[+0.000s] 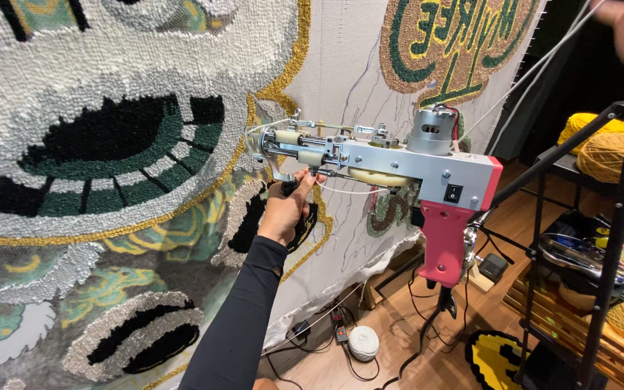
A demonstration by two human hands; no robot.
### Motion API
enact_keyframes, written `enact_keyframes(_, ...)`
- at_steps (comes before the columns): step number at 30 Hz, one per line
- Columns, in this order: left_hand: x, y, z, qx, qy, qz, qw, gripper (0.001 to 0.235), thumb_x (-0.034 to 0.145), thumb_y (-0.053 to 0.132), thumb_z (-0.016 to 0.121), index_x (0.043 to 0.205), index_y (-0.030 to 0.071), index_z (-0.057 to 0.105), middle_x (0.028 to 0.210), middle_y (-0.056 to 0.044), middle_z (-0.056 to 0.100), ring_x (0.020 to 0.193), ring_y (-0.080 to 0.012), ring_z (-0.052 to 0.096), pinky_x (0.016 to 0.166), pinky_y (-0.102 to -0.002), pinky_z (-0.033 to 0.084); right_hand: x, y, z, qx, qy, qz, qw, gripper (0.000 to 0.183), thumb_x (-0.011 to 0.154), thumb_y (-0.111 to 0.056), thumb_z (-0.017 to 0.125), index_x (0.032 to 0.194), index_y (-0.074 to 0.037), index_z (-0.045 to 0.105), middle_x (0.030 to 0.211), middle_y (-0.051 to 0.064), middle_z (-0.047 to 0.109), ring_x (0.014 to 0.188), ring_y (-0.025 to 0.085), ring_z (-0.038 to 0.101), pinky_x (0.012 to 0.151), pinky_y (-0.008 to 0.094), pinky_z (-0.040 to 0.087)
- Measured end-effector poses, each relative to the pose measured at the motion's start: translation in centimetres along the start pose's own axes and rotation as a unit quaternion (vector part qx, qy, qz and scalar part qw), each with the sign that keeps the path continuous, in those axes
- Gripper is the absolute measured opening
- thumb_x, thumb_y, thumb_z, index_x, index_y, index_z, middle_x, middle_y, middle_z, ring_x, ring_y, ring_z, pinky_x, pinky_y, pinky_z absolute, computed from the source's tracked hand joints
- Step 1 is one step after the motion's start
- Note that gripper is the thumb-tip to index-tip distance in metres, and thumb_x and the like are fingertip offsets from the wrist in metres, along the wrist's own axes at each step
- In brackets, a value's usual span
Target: The person cuts a segment of light blue yarn and threads it into a pink and silver tufting gun. They then use the tool to apply the yarn to a large canvas featuring a cartoon character design, following the pre-drawn outlines to create a textured rug.
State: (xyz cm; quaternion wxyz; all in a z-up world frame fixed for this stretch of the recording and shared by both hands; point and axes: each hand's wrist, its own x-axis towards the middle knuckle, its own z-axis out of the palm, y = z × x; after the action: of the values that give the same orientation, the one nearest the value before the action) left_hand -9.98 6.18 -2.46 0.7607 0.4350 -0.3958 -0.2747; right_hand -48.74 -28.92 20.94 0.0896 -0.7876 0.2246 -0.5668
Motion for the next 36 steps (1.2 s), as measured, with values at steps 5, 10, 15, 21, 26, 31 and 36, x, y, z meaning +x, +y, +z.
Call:
enact_keyframes(5, 0.1, -0.5, 0.2, -0.003, 0.002, -0.011, 1.0, 0.049, 0.096, 0.024, 0.068, 0.136, -0.004, 0.062, 0.106, -0.003, 0.079, 0.051, -0.002, 0.045, 0.047, -0.02, 0.041, -0.7, -3.2, -2.5, 0.191, -0.047, 0.07, 0.978, 0.024, 0.108, -0.021, 0.055, 0.103, -0.002, 0.07, 0.098, 0.014, 0.068, 0.088, 0.025, 0.068, 0.08, 0.039, 0.056)
enact_keyframes(10, 0.0, -0.9, -0.1, -0.001, 0.007, -0.001, 1.0, 0.045, 0.095, 0.025, 0.069, 0.132, -0.002, 0.065, 0.105, -0.004, 0.079, 0.05, -0.0031, 0.047, 0.047, -0.02, 0.041, -3.4, -4.3, -0.5, 0.162, -0.271, 0.106, 0.943, 0.016, 0.102, -0.016, 0.058, 0.102, -0.003, 0.068, 0.1, 0.009, 0.068, 0.089, 0.016, 0.069, 0.079, 0.032, 0.057)
enact_keyframes(15, -0.2, -0.4, -0.2, 0.005, 0.03, -0.006, 1.0, 0.035, 0.095, 0.024, 0.07, 0.119, 0.0, 0.072, 0.103, -0.004, 0.079, 0.046, -0.0043, 0.044, 0.045, -0.022, 0.038, -7.8, -3.1, 3.8, -0.249, -0.466, 0.251, 0.811, 0.046, 0.093, -0.038, 0.069, 0.126, -0.006, 0.076, 0.11, 0.015, 0.077, 0.096, 0.028, 0.078, 0.085, 0.04, 0.063)
enact_keyframes(21, 0.0, -0.7, 1.2, 0.0, 0.059, 0.01, 0.998, 0.025, 0.095, 0.024, 0.071, 0.108, 0.004, 0.078, 0.096, -0.001, 0.078, 0.047, -0.0037, 0.045, 0.045, -0.022, 0.037, -12.3, -5.6, 4.8, 0.063, -0.537, 0.255, 0.802, 0.069, 0.09, -0.044, 0.065, 0.149, -0.011, 0.051, 0.145, 0.014, 0.059, 0.133, 0.026, 0.059, 0.106, 0.043, 0.052)
enact_keyframes(26, 0.8, -1.4, 2.8, 0.017, 0.084, 0.031, 0.996, 0.023, 0.095, 0.025, 0.071, 0.108, 0.007, 0.079, 0.092, 0.003, 0.078, 0.053, -0.0012, 0.051, 0.046, -0.022, 0.04, -18.0, -9.5, 7.3, 0.427, -0.546, 0.243, 0.679, 0.074, 0.083, -0.048, 0.065, 0.146, -0.012, 0.049, 0.142, 0.021, 0.062, 0.129, 0.036, 0.064, 0.1, 0.051, 0.053)
enact_keyframes(31, 1.2, -1.6, 2.9, 0.037, 0.072, 0.041, 0.996, 0.022, 0.095, 0.025, 0.074, 0.103, 0.005, 0.081, 0.082, 0.0, 0.075, 0.05, -0.0039, 0.047, 0.045, -0.024, 0.039, -21.7, -9.9, 10.7, 0.534, -0.362, 0.381, 0.663, 0.055, 0.101, -0.053, 0.062, 0.128, -0.005, 0.062, 0.096, 0.013, 0.067, 0.082, 0.026, 0.069, 0.071, 0.045, 0.058)
enact_keyframes(36, 0.7, -1.6, 2.9, 0.068, 0.059, 0.047, 0.995, 0.024, 0.093, 0.027, 0.074, 0.101, 0.005, 0.079, 0.087, 0.0, 0.078, 0.053, -0.0036, 0.053, 0.046, -0.023, 0.041, -22.1, -9.4, 11.1, 0.49, -0.238, 0.459, 0.702, 0.047, 0.09, -0.053, 0.057, 0.116, -0.015, 0.064, 0.089, 0.006, 0.069, 0.067, 0.015, 0.064, 0.06, 0.034, 0.053)
